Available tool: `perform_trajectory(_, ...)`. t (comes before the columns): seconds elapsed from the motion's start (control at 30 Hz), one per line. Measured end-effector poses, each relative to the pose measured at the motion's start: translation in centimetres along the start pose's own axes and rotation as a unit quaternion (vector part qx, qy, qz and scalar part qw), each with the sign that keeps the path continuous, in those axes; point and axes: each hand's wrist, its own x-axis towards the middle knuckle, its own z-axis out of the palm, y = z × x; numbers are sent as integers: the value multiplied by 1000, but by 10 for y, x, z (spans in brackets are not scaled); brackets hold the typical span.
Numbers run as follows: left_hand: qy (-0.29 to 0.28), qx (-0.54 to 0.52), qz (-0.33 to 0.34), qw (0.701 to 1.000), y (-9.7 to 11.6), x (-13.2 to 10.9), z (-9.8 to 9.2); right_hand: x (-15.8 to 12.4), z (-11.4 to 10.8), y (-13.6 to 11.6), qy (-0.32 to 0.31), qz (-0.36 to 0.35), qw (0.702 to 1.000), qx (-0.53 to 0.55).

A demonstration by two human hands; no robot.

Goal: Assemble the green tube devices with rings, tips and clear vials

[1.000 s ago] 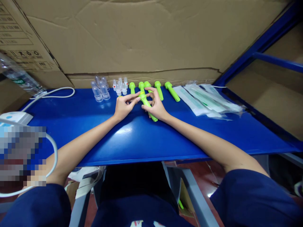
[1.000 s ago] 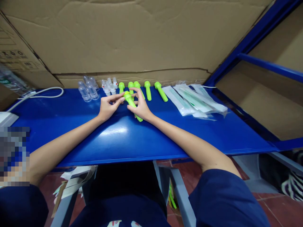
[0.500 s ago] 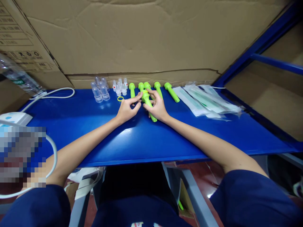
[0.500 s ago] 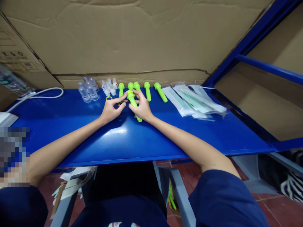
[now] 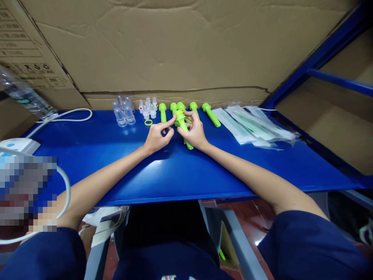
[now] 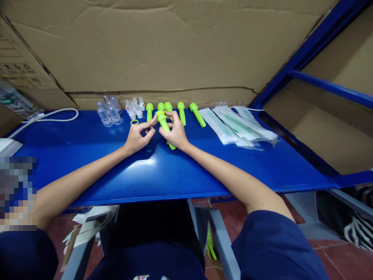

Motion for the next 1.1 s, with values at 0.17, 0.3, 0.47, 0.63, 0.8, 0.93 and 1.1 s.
perform_trajectory(0.17,-8,-14,-2,1000,2,0,2,1,-1,-4,-8,-10,1000,-8)
perform_trajectory(0.3,32,-36,-26,999,6,3,0,1,1,-14,-28,-31,999,-33)
perform_trajectory(0.47,75,-37,-8,996,5,6,-4,1,-1,-24,-45,-54,996,-58)
perform_trajectory(0.63,71,-75,-12,995,2,7,-2,2,-4,-22,-65,-76,992,-80)
perform_trajectory(0.8,67,-82,-10,994,3,6,-2,2,-5,-21,-73,-70,991,-86)
perform_trajectory(0.93,62,-76,-1,995,3,5,-2,0,-5,-22,-81,-68,992,-69)
perform_trajectory(1.1,55,-63,14,996,3,5,-3,-2,-4,-22,-80,-54,993,-69)
